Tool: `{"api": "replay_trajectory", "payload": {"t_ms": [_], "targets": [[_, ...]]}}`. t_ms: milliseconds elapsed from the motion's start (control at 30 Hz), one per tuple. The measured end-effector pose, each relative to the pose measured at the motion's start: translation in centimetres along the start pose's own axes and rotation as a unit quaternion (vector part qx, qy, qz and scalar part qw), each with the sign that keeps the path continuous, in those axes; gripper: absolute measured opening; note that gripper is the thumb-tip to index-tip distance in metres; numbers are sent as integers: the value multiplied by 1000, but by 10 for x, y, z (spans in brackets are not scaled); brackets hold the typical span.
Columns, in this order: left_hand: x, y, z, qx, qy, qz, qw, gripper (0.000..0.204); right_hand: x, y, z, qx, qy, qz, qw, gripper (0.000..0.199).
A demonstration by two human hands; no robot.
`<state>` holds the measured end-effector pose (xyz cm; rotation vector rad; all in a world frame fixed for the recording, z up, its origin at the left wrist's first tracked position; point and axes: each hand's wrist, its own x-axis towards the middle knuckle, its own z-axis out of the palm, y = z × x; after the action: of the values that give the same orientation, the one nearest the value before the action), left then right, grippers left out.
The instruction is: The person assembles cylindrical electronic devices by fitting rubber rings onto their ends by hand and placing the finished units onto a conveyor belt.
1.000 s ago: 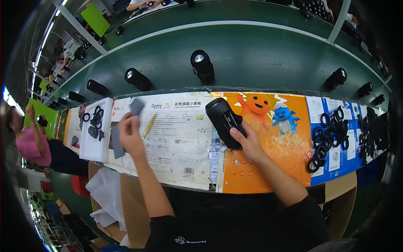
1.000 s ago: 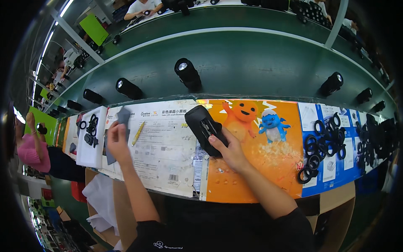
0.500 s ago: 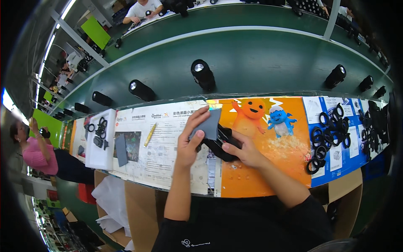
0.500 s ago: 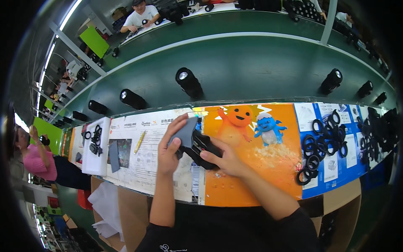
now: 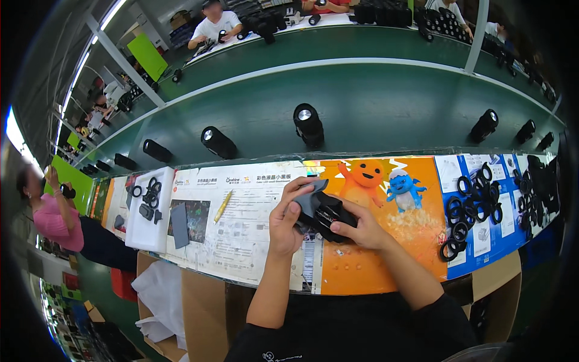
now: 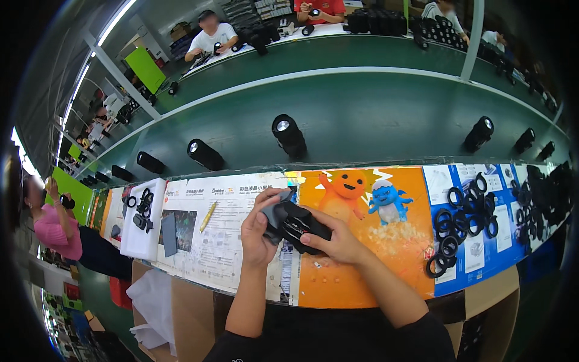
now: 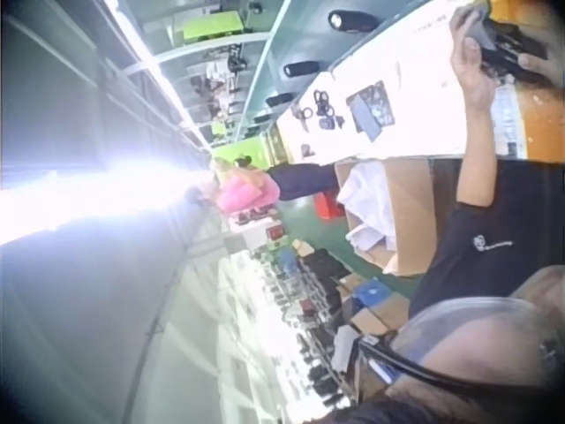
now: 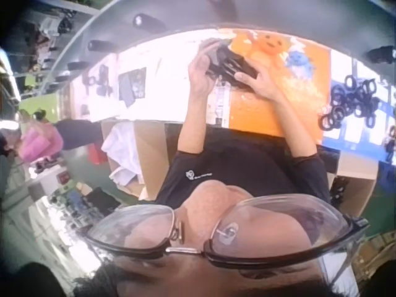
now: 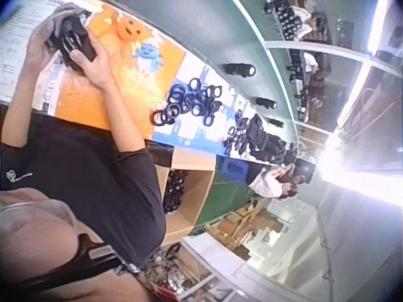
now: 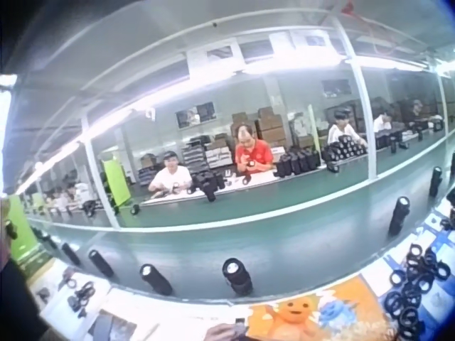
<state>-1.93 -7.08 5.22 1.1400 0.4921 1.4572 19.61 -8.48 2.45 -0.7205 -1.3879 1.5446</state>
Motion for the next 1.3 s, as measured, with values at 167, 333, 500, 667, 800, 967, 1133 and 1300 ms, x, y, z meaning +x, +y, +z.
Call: {"api": "replay_trajectory", "payload": {"t_ms": [167, 333, 500, 667, 800, 967, 1133, 1300], "targets": [[-4, 5, -9, 34, -13, -11, 999, 45, -1, 4, -5, 10, -13, 54, 998, 67], [14, -1, -6, 41, 89, -28, 995, 32, 8, -4, 4, -72, 52, 30, 996, 69], [23, 15, -60, 131, 220, -24, 966, 30, 31, -59, -18, -421, 124, -44, 897, 73], [-18, 39, -140, 568, 223, 47, 791, 21, 83, -123, -82, -583, 125, -69, 800, 66], [-23, 67, -107, 646, 193, 157, 722, 25, 120, -142, -138, -677, 80, -13, 732, 69], [29, 201, -19, 546, 45, 440, 711, 65, 145, -115, -207, -740, 85, 159, 648, 87], [24, 238, 1, 504, 27, 513, 694, 68, 138, -142, -243, -709, 92, 87, 694, 92], [-21, 256, -101, 444, 23, 612, 655, 67, 127, -171, -171, -715, 123, -84, 683, 48]]}}
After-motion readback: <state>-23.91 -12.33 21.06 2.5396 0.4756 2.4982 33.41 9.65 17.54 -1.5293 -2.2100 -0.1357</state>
